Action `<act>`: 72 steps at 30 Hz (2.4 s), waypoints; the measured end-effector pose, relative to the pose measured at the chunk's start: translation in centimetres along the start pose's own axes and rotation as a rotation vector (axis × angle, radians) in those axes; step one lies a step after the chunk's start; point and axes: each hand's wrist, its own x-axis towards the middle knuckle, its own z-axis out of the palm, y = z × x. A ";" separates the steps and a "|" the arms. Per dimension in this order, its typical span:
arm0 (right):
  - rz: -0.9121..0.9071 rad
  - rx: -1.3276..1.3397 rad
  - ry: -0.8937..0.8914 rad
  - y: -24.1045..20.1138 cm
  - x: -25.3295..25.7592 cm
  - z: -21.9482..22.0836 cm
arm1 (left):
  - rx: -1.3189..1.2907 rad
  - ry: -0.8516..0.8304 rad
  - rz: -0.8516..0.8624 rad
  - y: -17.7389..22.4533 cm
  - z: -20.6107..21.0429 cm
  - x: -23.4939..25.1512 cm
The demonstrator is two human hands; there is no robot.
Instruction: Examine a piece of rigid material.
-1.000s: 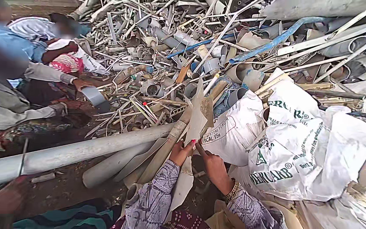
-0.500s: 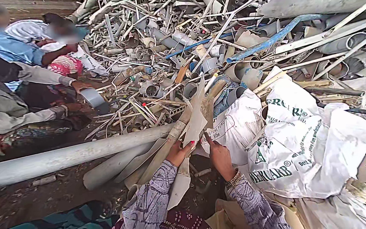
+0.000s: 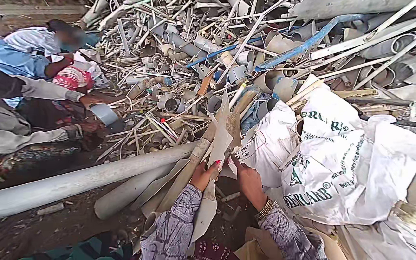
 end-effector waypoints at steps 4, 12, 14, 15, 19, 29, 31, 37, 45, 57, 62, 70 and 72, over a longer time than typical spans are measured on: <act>-0.095 0.020 -0.016 -1.2 -1.0 0.0 | 0.036 -0.005 0.024 0.0 0.1 0.1; -0.085 0.013 -0.006 -1.0 -0.9 0.0 | -0.056 0.013 -0.032 0.4 -0.3 -0.3; -0.157 0.040 -0.008 -1.9 -2.1 0.8 | -0.064 -0.003 0.011 0.4 -0.8 -0.1; -0.153 0.039 0.005 -1.8 -2.1 0.9 | -0.075 0.002 0.002 0.4 -0.9 -0.1; -0.071 -0.005 0.012 -1.0 -1.0 0.0 | -0.132 0.012 -0.044 0.2 -0.9 0.0; -0.290 0.022 0.211 -0.9 -2.5 1.5 | -0.184 -0.014 -0.066 0.1 -2.2 0.4; -0.403 0.018 0.258 -1.2 -3.6 2.2 | -0.167 -0.039 -0.032 0.1 -2.8 0.5; -0.256 0.015 0.207 0.1 -1.9 0.2 | -0.242 -0.030 -0.076 -0.1 -2.5 0.7; 0.007 -0.010 0.031 -0.3 0.2 -1.1 | -0.151 -0.133 -0.145 0.0 -1.0 -0.2; -0.050 -0.067 0.024 -1.5 -1.3 -0.4 | -0.145 -0.129 -0.154 -0.2 -0.4 0.2; -0.305 -0.066 0.097 -2.5 -4.9 1.6 | -0.166 0.027 -0.052 -1.0 -1.0 1.6; 0.138 -0.131 -0.111 -1.3 0.9 -0.5 | -0.089 -0.161 -0.175 -0.5 1.3 0.3; 0.001 -0.119 -0.073 -1.9 -1.9 0.8 | -0.112 -0.113 -0.134 -0.7 0.8 0.9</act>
